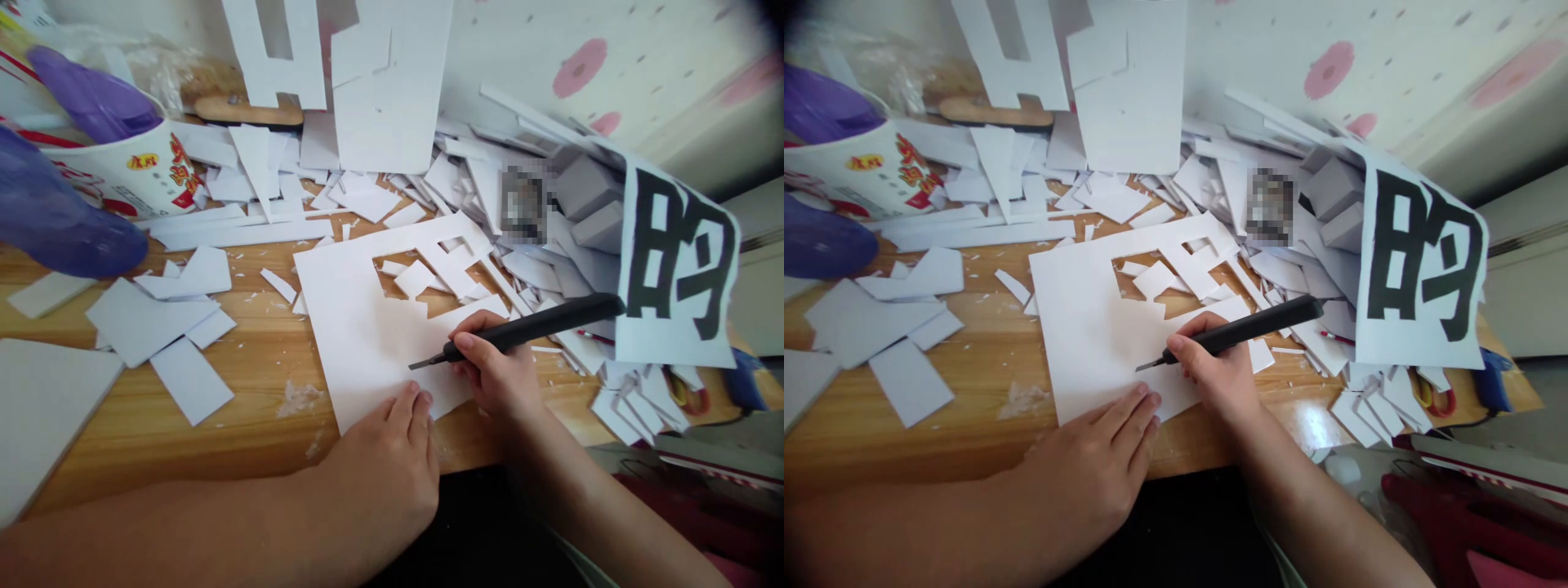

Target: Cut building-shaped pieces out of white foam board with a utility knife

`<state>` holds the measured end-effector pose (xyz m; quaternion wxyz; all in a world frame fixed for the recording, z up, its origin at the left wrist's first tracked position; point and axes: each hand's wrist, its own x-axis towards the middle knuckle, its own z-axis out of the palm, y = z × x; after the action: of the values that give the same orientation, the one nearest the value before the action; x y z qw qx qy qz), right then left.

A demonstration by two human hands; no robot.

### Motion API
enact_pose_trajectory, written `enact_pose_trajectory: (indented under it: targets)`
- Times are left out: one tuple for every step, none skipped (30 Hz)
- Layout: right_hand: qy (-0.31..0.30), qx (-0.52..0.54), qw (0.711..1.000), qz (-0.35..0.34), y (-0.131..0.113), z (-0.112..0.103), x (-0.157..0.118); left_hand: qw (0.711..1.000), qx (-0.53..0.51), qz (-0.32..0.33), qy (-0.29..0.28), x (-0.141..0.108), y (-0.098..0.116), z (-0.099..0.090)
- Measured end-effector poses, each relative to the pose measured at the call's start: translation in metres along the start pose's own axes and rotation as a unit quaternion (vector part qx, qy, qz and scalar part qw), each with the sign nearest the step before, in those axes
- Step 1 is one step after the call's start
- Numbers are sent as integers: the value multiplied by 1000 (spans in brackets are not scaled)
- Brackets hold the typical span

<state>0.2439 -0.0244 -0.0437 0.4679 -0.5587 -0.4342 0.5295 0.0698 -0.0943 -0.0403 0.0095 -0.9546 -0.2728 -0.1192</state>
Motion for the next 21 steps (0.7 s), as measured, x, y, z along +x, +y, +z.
enact_pose_trajectory:
  targets:
    - [-3,-6,1000,-5,1,1,0,1000,1,-1,-2,0,0,1]
    - [-7,-12,1000,-8,1,2,1,1000,1,-3,-1,1,0,1]
    - [-10,-16,1000,-11,2,2,1,1000,1,-5,1,1,0,1]
    - [-12,-20,1000,-12,3,3,2,1000,0,-8,4,1,0,2]
    - [-14,-24,1000,-13,4,3,2,1000,0,-11,9,1,1,2]
    - [-14,-28,999,-14,6,3,2,1000,0,-12,12,1,1,2]
    - [-13,-31,999,-15,7,3,3,1000,0,-14,15,1,1,3]
    - [-12,-35,999,-16,8,3,3,1000,2,-15,16,1,2,3]
    - [-10,-38,999,-18,9,4,4,1000,4,-17,17,1,2,4]
    - [-9,-39,999,-21,10,4,4,1000,6,-17,18,1,2,4]
    - [-8,-39,999,-23,10,4,5,1000,9,-17,17,1,2,4]
    - [-7,-36,999,-25,11,4,5,1000,10,-17,17,1,1,4]
    - [-8,-33,999,-25,11,4,5,1000,11,-17,18,2,1,4]
    - [-10,-31,999,-24,12,4,5,1000,12,-17,17,2,1,4]
    - [-12,-31,999,-23,12,4,6,1000,13,-17,16,3,1,3]
    - [-13,-33,999,-22,12,4,6,1000,12,-16,14,3,1,3]
    - [-14,-37,999,-22,12,4,5,1000,12,-15,11,3,1,3]
    - [-15,-42,999,-22,12,4,5,1000,13,-13,11,3,1,3]
    - [-16,-46,999,-24,13,5,5,1000,13,-12,11,3,1,3]
    - [-16,-51,998,-27,13,5,5,1000,13,-11,12,3,1,3]
    - [-16,-54,998,-31,13,5,4,1000,12,-10,15,2,1,3]
